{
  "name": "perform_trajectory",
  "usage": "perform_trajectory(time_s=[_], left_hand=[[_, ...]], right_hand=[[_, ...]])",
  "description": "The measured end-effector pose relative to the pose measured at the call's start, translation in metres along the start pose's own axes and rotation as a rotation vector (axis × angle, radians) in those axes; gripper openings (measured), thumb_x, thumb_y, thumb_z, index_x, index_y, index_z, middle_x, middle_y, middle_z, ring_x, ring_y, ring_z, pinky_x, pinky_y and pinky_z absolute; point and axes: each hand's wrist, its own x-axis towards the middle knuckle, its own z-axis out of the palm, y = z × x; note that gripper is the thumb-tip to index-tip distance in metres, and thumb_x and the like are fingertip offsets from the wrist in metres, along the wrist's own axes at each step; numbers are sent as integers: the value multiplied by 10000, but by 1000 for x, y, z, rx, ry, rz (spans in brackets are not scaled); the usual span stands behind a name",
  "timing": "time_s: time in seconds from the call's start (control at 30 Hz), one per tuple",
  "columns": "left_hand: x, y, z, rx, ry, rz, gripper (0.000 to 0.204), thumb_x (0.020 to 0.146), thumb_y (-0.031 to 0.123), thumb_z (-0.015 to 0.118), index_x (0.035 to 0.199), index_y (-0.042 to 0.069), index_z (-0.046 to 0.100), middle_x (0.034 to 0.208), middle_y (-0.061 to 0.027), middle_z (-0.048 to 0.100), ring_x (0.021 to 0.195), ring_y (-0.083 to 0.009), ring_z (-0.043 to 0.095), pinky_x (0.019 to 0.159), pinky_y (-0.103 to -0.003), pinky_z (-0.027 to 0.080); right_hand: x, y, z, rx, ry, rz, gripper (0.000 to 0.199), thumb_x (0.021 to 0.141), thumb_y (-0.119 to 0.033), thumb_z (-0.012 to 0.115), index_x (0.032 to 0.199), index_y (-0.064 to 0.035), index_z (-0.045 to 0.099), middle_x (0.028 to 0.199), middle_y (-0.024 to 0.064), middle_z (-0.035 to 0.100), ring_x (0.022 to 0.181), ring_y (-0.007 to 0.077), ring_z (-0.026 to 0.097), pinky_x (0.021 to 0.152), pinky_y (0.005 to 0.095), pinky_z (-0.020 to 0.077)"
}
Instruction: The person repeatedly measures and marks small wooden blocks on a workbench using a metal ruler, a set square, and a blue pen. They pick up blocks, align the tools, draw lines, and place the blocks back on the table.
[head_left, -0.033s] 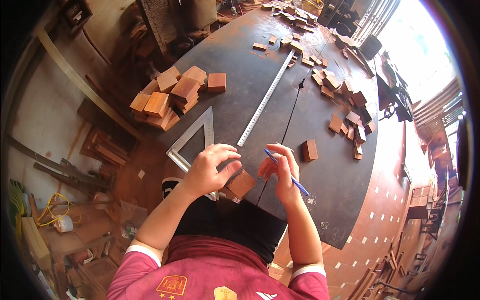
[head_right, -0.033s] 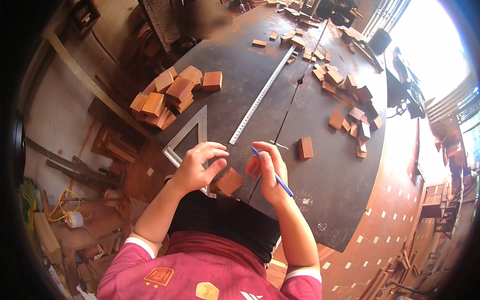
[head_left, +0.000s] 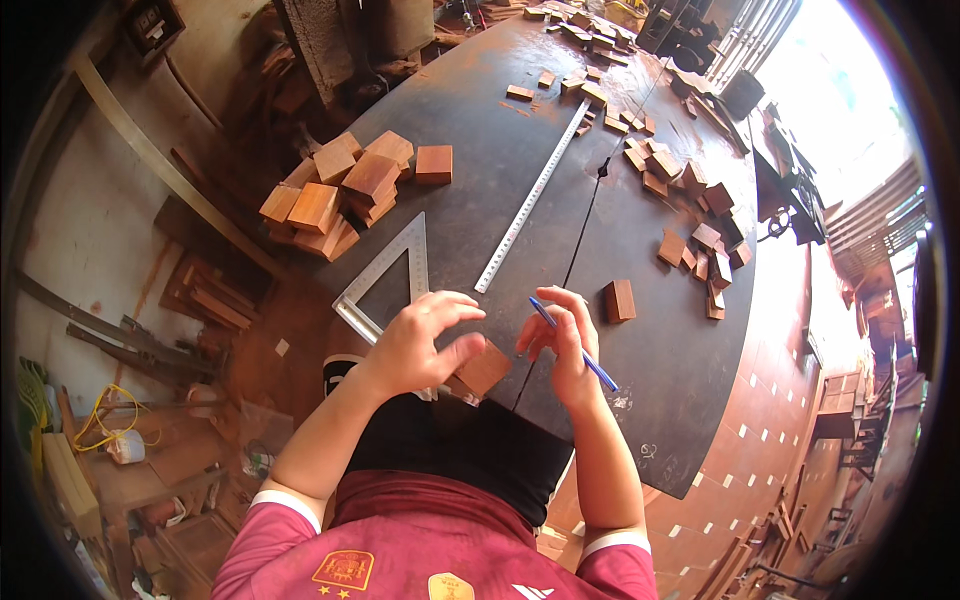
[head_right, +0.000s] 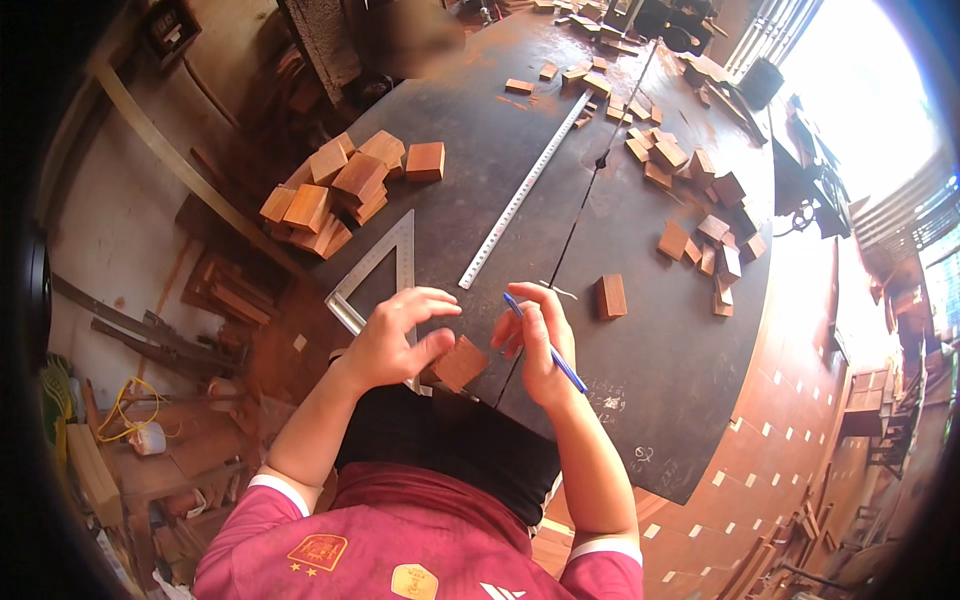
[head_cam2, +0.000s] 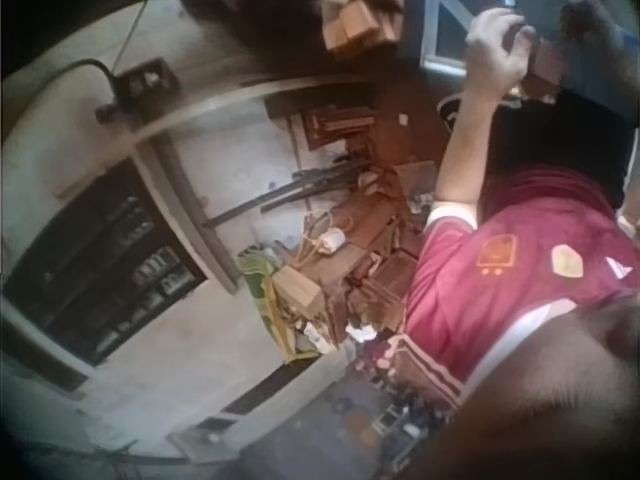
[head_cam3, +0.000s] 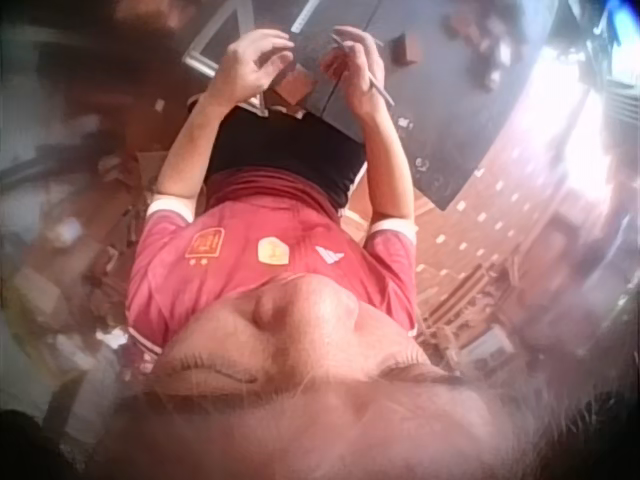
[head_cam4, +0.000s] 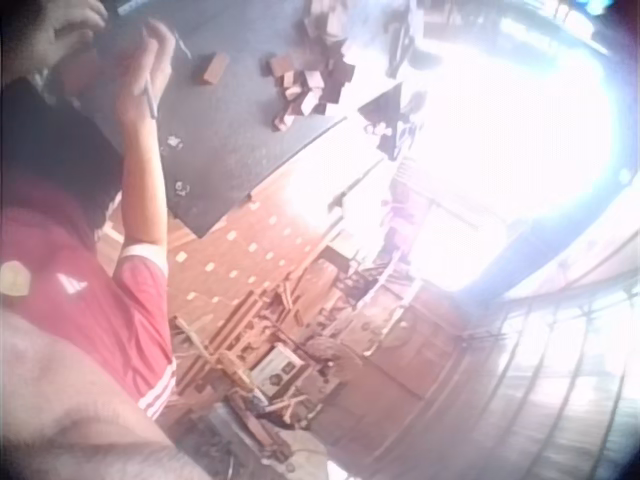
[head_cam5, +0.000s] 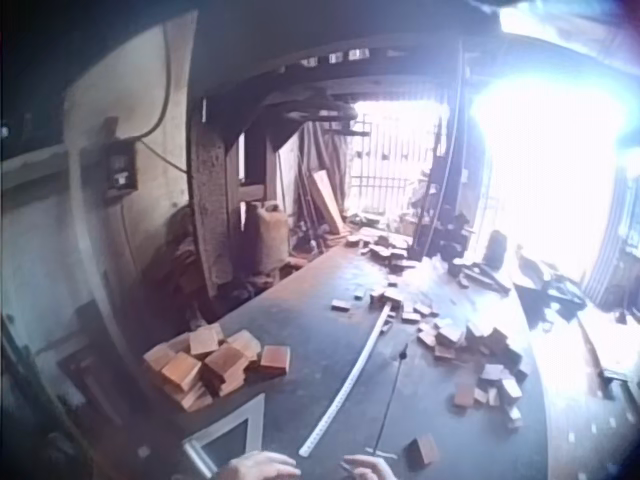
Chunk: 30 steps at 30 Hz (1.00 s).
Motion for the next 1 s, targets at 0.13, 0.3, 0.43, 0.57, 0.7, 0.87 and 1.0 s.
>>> perform_trajectory(time_s=[0.13, 0.3, 0.43, 0.57, 0.7, 0.87, 1.0], left_hand=[[-1, 10, -12, -40, -261, 65, 639, 770, 251, 882, 1326, 56, 635, 1316, -156, 646, 1260, -345, 589, 1073, -462, 448], [0, -11, 0, 21, -159, -2, 673, 688, 254, 937, 1263, 66, 641, 1246, -130, 667, 1222, -333, 606, 1069, -449, 450], [2, -12, 11, -22, -58, -42, 660, 643, 267, 961, 1198, 73, 661, 1147, -121, 702, 1137, -338, 650, 1015, -444, 484], [-1, -16, 13, 10, -45, -27, 653, 663, 301, 948, 1209, 87, 662, 1150, -110, 702, 1141, -324, 646, 1034, -448, 454], [-2, -17, 14, -6, -26, -21, 646, 669, 326, 942, 1204, 92, 667, 1150, -103, 703, 1136, -317, 647, 1019, -444, 452], [-4, -18, 13, 15, -10, -3, 675, 653, 337, 953, 1209, 76, 672, 1154, -100, 700, 1124, -307, 648, 1012, -438, 453], [-5, -21, 15, 25, -1, 10, 687, 655, 352, 950, 1216, 72, 672, 1149, -97, 698, 1120, -302, 647, 1009, -434, 448]], right_hand=[[3, 7, -2, 10, 84, 11, 295, 1053, -245, 468, 1159, 1, 592, 806, 95, 665, 714, 147, 632, 641, 286, 500], [5, 8, -16, 88, -114, 47, 189, 1018, -151, 541, 1042, 15, 628, 789, 84, 667, 677, 123, 625, 595, 260, 484], [4, -3, -10, 58, -129, 144, 130, 994, -124, 627, 965, 2, 625, 779, 41, 663, 661, 84, 617, 588, 238, 484], [8, -3, -6, -37, -109, 112, 143, 889, -29, 718, 838, -17, 585, 787, 28, 664, 691, 58, 602, 618, 240, 496], [11, 11, -2, -122, -89, 64, 154, 852, -4, 719, 794, -9, 577, 786, 34, 671, 715, 45, 590, 616, 239, 491], [13, 8, 7, -209, -58, 45, 158, 822, 14, 711, 753, -4, 570, 751, 43, 674, 708, 53, 589, 607, 253, 496], [14, 5, 12, -263, -28, 31, 157, 806, 45, 669, 729, -4, 541, 731, 43, 656, 688, 57, 563, 601, 252, 474]])
